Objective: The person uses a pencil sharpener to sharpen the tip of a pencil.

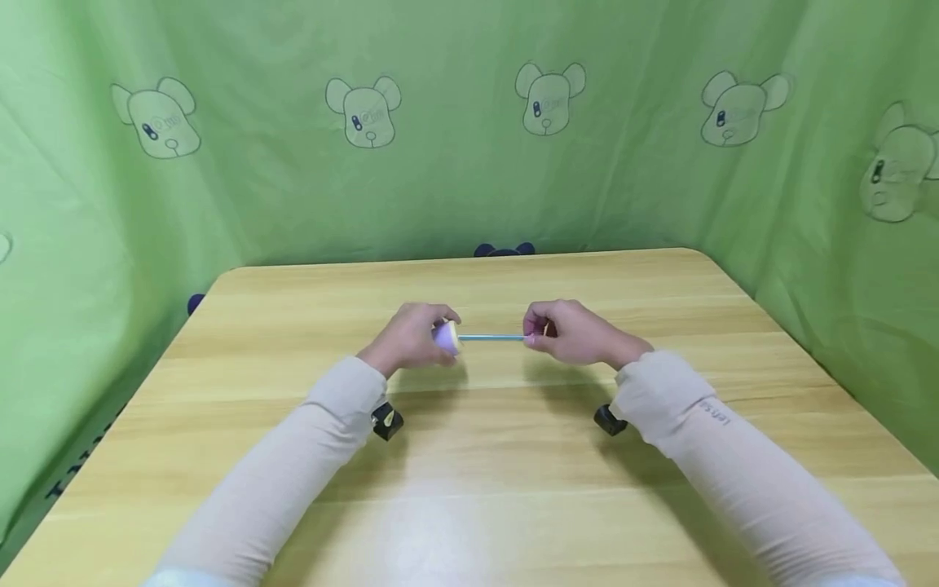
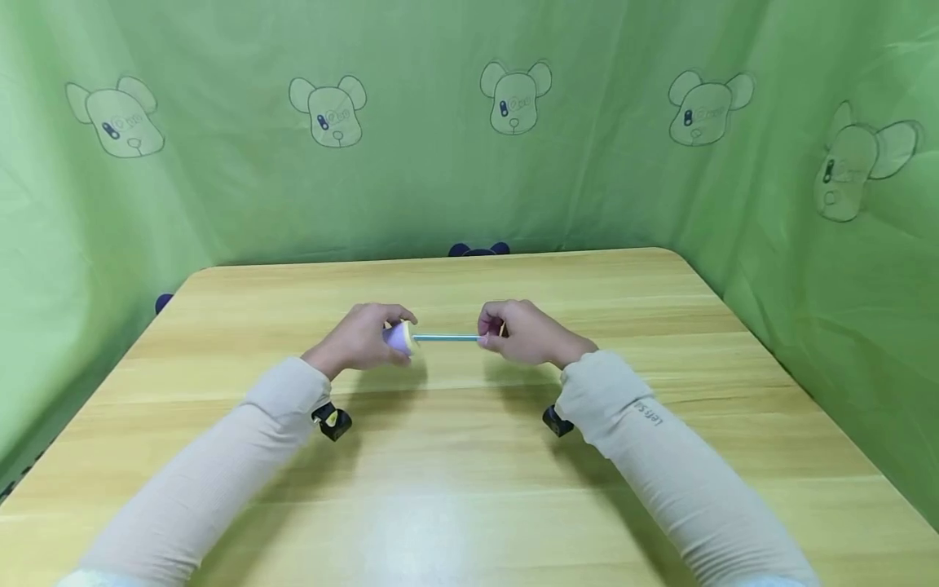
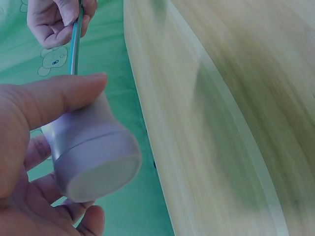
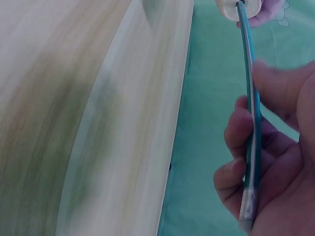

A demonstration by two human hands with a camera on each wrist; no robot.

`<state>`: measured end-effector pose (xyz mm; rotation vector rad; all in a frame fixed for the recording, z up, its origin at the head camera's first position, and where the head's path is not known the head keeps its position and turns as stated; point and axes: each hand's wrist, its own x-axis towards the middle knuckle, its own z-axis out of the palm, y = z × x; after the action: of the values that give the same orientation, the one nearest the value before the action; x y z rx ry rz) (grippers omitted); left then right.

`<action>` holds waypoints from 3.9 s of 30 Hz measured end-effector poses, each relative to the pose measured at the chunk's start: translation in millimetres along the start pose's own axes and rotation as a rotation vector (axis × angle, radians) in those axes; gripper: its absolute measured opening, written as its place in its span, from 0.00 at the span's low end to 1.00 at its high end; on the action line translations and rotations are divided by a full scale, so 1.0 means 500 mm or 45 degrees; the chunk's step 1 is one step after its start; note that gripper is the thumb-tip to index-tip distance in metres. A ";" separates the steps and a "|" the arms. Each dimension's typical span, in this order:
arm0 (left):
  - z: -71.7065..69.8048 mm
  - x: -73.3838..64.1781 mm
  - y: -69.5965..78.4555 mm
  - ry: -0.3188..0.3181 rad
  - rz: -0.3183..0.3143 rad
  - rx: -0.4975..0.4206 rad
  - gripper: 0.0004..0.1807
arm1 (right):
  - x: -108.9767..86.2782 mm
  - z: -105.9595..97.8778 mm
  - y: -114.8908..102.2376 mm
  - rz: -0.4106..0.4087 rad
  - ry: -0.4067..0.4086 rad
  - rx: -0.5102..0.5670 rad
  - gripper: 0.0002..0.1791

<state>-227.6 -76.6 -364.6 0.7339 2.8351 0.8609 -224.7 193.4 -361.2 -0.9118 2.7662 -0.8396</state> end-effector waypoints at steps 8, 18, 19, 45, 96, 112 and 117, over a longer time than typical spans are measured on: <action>-0.004 -0.001 0.006 0.025 -0.003 0.038 0.34 | -0.009 -0.004 -0.008 0.009 0.099 0.002 0.08; 0.003 -0.013 -0.002 0.161 0.005 -0.306 0.30 | -0.013 0.025 -0.004 0.170 0.558 0.007 0.09; 0.004 -0.015 -0.005 0.174 0.005 -0.325 0.29 | -0.014 0.028 0.000 0.159 0.580 0.020 0.08; 0.002 -0.028 -0.009 0.201 0.053 -0.430 0.27 | -0.024 0.045 0.003 -0.078 0.717 -0.024 0.03; 0.021 -0.095 -0.002 0.319 -0.053 -0.773 0.26 | -0.045 0.083 -0.025 -0.214 0.868 -0.034 0.03; 0.000 -0.064 0.003 0.233 0.036 -0.594 0.26 | -0.033 0.074 -0.011 -0.261 0.832 -0.076 0.09; -0.002 -0.056 0.005 0.241 -0.005 -0.625 0.27 | -0.029 0.070 -0.009 -0.238 0.786 -0.063 0.05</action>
<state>-202.1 -88.8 -363.8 0.6000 2.5902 1.6164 -201.3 182.3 -389.0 -1.0837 3.2566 -1.2739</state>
